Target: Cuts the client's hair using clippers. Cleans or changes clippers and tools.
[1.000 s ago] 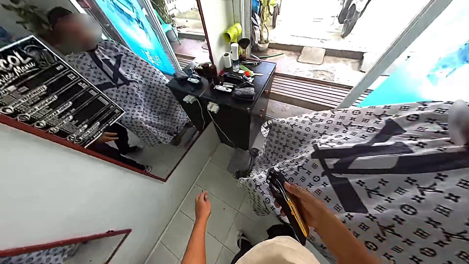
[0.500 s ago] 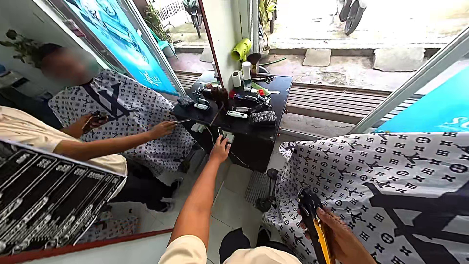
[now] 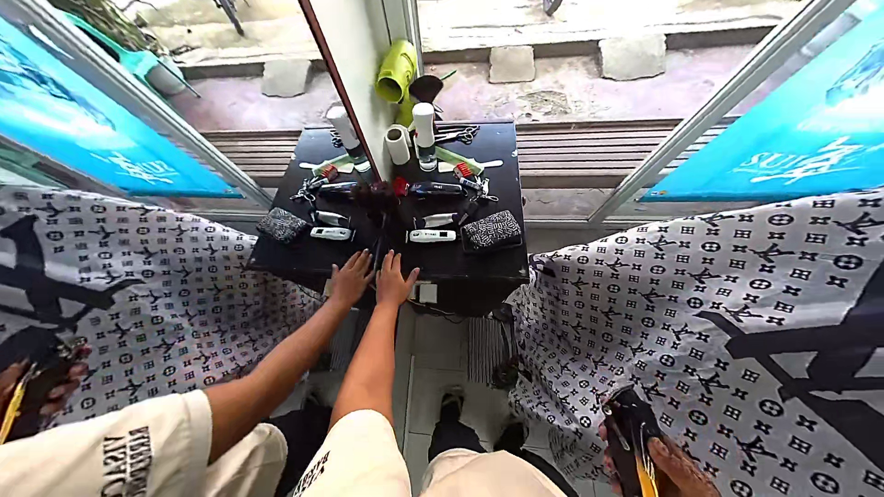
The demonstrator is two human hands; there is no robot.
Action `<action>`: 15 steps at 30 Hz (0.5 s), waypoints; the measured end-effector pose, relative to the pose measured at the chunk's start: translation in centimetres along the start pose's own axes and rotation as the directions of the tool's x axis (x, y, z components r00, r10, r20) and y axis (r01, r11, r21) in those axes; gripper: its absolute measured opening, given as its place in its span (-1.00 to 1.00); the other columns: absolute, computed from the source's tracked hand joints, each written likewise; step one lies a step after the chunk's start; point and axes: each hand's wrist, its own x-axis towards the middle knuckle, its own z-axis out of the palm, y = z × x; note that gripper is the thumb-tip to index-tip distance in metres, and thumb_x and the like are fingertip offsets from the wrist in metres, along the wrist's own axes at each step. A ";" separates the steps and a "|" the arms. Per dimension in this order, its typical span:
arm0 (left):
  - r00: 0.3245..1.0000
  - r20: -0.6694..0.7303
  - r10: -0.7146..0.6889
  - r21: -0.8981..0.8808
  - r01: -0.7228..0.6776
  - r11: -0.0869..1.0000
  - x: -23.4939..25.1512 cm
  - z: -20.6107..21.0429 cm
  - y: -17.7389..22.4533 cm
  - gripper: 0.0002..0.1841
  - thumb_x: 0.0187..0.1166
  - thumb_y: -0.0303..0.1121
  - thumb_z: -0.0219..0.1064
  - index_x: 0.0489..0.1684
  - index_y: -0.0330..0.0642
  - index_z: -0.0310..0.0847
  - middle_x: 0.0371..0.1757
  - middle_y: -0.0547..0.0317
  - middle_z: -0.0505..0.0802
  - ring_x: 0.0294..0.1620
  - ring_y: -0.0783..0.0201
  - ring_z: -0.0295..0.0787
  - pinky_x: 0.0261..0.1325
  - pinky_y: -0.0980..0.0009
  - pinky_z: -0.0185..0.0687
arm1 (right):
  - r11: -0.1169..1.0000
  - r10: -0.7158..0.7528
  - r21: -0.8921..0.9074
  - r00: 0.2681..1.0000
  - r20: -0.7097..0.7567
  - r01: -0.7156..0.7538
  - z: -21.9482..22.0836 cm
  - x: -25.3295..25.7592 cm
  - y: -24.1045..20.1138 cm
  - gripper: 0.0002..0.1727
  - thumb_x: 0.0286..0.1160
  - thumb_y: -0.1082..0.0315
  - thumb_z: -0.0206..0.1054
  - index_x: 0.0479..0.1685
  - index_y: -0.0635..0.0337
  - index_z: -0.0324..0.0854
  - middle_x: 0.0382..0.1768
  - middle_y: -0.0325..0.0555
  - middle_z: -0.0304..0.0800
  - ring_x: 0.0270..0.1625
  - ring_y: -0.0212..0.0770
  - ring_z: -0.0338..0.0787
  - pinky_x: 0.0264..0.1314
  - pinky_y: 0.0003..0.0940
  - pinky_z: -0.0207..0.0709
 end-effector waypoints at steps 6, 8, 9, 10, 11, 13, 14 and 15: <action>0.983 0.010 -0.183 -0.193 0.181 0.964 0.7 -1.4 2.8 -0.35 0.63 -0.01 0.33 0.47 -0.45 0.55 0.74 -0.45 0.33 0.74 -0.40 0.20 0.69 -0.40 -0.01 | 1.000 -0.028 0.004 0.996 -0.086 0.028 4.2 -0.6 1.0 -0.39 0.51 -0.13 0.43 0.45 -0.05 0.45 0.15 -0.01 0.85 -0.11 -0.08 0.92 -0.20 -0.22 0.85; 0.981 -0.016 -0.195 -0.197 0.188 0.962 0.9 -1.0 2.5 -0.40 0.65 -0.05 0.29 0.40 -0.45 0.60 0.71 -0.48 0.35 0.73 -0.40 0.22 0.67 -0.40 0.02 | 0.999 -0.039 -0.006 0.990 -0.138 0.039 4.8 -0.9 1.5 -0.37 0.48 -0.14 0.45 0.41 0.00 0.45 0.11 0.00 0.86 -0.15 -0.10 0.92 -0.26 -0.24 0.84; 0.981 -0.034 -0.189 -0.194 0.179 0.965 0.9 -0.7 2.1 -0.42 0.66 -0.05 0.27 0.36 -0.45 0.63 0.72 -0.48 0.34 0.73 -0.40 0.23 0.66 -0.41 0.04 | 0.999 -0.041 -0.010 0.986 -0.165 0.040 4.8 -1.1 1.7 -0.36 0.44 -0.14 0.48 0.39 0.01 0.49 0.08 -0.01 0.87 -0.17 -0.10 0.93 -0.27 -0.24 0.85; 0.983 -0.054 -0.175 -0.191 0.162 0.968 0.8 -0.3 1.8 -0.44 0.67 -0.05 0.25 0.32 -0.45 0.65 0.73 -0.47 0.33 0.73 -0.41 0.22 0.65 -0.41 0.06 | 0.999 -0.040 -0.019 0.982 -0.186 0.037 4.8 -1.3 2.0 -0.35 0.39 -0.14 0.52 0.36 0.01 0.51 0.04 -0.03 0.88 -0.20 -0.12 0.93 -0.29 -0.25 0.85; 0.986 -0.068 -0.151 -0.197 0.135 0.971 0.6 -0.3 1.9 -0.44 0.69 -0.05 0.23 0.30 -0.47 0.66 0.74 -0.49 0.32 0.73 -0.43 0.21 0.65 -0.41 0.06 | 0.999 -0.037 -0.018 0.980 -0.197 0.035 4.6 -1.6 2.3 -0.34 0.35 -0.12 0.56 0.35 0.03 0.53 0.01 -0.04 0.88 -0.23 -0.13 0.92 -0.30 -0.25 0.85; 0.979 -0.185 -0.082 -0.200 0.044 0.979 -0.4 -0.1 2.8 -0.45 0.69 -0.04 0.24 0.16 -0.50 0.70 0.69 -0.54 0.38 0.70 -0.51 0.25 0.64 -0.41 0.14 | 1.000 -0.022 -0.026 0.982 -0.189 0.018 3.9 -2.3 2.6 -0.33 0.34 -0.06 0.56 0.37 0.08 0.48 -0.04 -0.05 0.87 -0.28 -0.14 0.90 -0.27 -0.26 0.84; 0.971 -0.236 -0.047 -0.198 -0.001 0.980 -1.2 -0.3 3.2 -0.44 0.71 -0.04 0.22 0.13 -0.53 0.71 0.66 -0.58 0.39 0.70 -0.55 0.23 0.67 -0.37 0.12 | 0.999 -0.015 -0.039 0.980 -0.199 0.008 3.5 -2.8 2.7 -0.38 0.38 0.00 0.50 0.37 0.07 0.46 -0.07 -0.09 0.86 -0.29 -0.17 0.89 -0.25 -0.27 0.84; 0.963 -0.268 -0.018 -0.212 -0.041 0.976 -2.0 -0.8 3.9 -0.43 0.73 -0.06 0.21 0.13 -0.59 0.69 0.64 -0.64 0.38 0.70 -0.57 0.20 0.72 -0.31 0.09 | 0.999 -0.016 -0.051 0.977 -0.210 0.006 3.1 -3.4 2.7 -0.41 0.43 0.04 0.45 0.39 0.07 0.44 -0.10 -0.13 0.85 -0.31 -0.20 0.88 -0.24 -0.28 0.83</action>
